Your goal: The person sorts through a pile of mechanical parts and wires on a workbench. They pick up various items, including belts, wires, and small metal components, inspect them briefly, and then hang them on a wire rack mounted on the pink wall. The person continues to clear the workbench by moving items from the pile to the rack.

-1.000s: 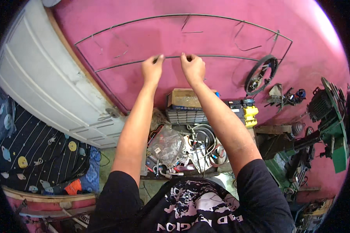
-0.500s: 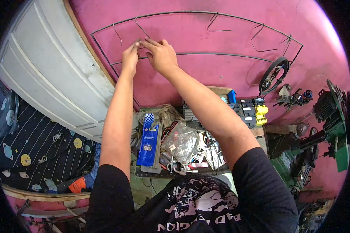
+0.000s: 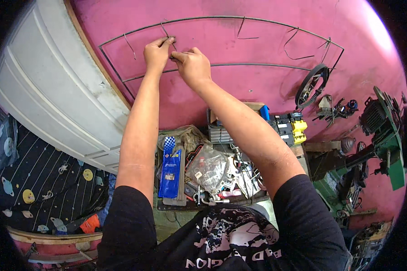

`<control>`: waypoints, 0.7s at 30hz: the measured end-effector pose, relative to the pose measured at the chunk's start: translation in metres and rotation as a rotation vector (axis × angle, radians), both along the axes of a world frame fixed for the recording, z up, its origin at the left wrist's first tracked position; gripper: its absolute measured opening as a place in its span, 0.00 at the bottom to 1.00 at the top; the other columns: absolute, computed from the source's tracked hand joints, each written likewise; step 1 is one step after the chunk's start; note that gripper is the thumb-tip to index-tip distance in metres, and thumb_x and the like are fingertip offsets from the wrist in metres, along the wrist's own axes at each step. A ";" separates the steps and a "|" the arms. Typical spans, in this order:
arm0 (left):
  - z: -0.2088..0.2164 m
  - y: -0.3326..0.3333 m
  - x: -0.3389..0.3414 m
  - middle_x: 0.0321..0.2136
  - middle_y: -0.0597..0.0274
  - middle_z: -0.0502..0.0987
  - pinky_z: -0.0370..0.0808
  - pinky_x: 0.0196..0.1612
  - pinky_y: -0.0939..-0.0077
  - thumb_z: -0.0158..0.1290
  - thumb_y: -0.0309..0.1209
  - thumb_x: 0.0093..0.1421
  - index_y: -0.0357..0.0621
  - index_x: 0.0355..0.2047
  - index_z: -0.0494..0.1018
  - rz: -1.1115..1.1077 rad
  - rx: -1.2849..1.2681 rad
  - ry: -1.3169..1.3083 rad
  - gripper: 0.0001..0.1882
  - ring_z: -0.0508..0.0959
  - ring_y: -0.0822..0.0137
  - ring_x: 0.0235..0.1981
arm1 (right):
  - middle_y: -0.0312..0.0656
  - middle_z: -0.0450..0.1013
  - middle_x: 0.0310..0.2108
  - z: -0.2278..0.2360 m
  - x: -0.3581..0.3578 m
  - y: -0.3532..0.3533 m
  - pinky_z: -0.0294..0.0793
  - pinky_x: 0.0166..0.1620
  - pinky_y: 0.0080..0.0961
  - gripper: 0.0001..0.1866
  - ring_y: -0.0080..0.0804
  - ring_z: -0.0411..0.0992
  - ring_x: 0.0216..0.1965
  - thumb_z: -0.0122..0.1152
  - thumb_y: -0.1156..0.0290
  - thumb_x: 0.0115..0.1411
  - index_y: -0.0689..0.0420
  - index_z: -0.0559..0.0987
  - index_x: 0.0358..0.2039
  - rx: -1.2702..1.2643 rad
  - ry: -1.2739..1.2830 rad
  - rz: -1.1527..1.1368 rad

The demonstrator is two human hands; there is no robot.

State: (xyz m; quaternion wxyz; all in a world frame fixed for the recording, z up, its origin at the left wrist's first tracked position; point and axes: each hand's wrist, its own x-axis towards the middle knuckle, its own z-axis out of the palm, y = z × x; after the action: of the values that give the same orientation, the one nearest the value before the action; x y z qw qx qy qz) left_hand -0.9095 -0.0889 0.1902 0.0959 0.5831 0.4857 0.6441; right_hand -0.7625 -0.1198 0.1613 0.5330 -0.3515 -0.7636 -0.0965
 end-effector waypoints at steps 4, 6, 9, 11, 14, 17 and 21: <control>0.007 0.002 0.014 0.36 0.61 0.87 0.76 0.42 0.76 0.62 0.36 0.61 0.44 0.42 0.85 0.019 -0.054 -0.013 0.13 0.82 0.74 0.36 | 0.35 0.82 0.29 0.007 0.011 -0.001 0.78 0.36 0.36 0.08 0.36 0.76 0.35 0.65 0.65 0.58 0.43 0.87 0.37 -0.006 0.064 -0.002; 0.005 0.006 0.015 0.36 0.62 0.87 0.76 0.43 0.76 0.62 0.37 0.61 0.45 0.42 0.86 0.021 -0.054 0.005 0.12 0.82 0.74 0.36 | 0.35 0.82 0.29 0.008 0.016 -0.002 0.78 0.36 0.35 0.08 0.36 0.76 0.35 0.65 0.65 0.58 0.43 0.87 0.37 -0.024 0.022 -0.025; 0.001 0.007 0.019 0.35 0.62 0.87 0.76 0.43 0.75 0.62 0.38 0.62 0.46 0.42 0.86 0.053 -0.103 0.058 0.13 0.82 0.73 0.37 | 0.37 0.80 0.26 0.003 0.022 0.000 0.78 0.36 0.36 0.07 0.37 0.75 0.33 0.65 0.66 0.57 0.44 0.87 0.35 -0.012 0.035 -0.023; 0.000 0.002 0.025 0.35 0.61 0.87 0.76 0.43 0.75 0.62 0.39 0.62 0.46 0.42 0.85 0.058 -0.119 0.049 0.14 0.82 0.73 0.37 | 0.38 0.79 0.24 0.000 0.024 0.001 0.78 0.36 0.37 0.06 0.39 0.75 0.33 0.65 0.66 0.57 0.44 0.87 0.34 -0.055 0.069 -0.017; 0.000 -0.003 0.030 0.36 0.59 0.87 0.76 0.44 0.74 0.62 0.41 0.62 0.45 0.43 0.85 0.092 -0.132 0.066 0.15 0.83 0.72 0.38 | 0.40 0.80 0.25 -0.002 0.028 0.001 0.78 0.36 0.39 0.07 0.41 0.75 0.33 0.64 0.65 0.59 0.44 0.87 0.37 -0.181 0.087 -0.023; -0.003 0.006 0.018 0.39 0.57 0.86 0.75 0.48 0.74 0.62 0.41 0.62 0.43 0.45 0.84 0.094 -0.185 0.103 0.17 0.82 0.71 0.42 | 0.41 0.80 0.27 0.001 0.030 -0.001 0.79 0.37 0.41 0.09 0.42 0.76 0.34 0.64 0.64 0.60 0.45 0.87 0.41 -0.232 0.048 -0.025; -0.043 0.008 -0.012 0.42 0.53 0.85 0.75 0.49 0.71 0.60 0.42 0.63 0.44 0.47 0.83 0.115 -0.123 0.074 0.19 0.83 0.66 0.44 | 0.43 0.81 0.30 -0.010 0.035 -0.015 0.79 0.40 0.42 0.14 0.44 0.77 0.38 0.64 0.64 0.60 0.46 0.85 0.47 -0.225 0.125 0.110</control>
State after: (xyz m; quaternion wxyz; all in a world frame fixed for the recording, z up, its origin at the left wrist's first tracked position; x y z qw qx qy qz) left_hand -0.9217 -0.0806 0.1472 0.0764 0.5707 0.5604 0.5953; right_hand -0.7273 -0.1352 0.1511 0.5413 -0.3720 -0.7529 0.0409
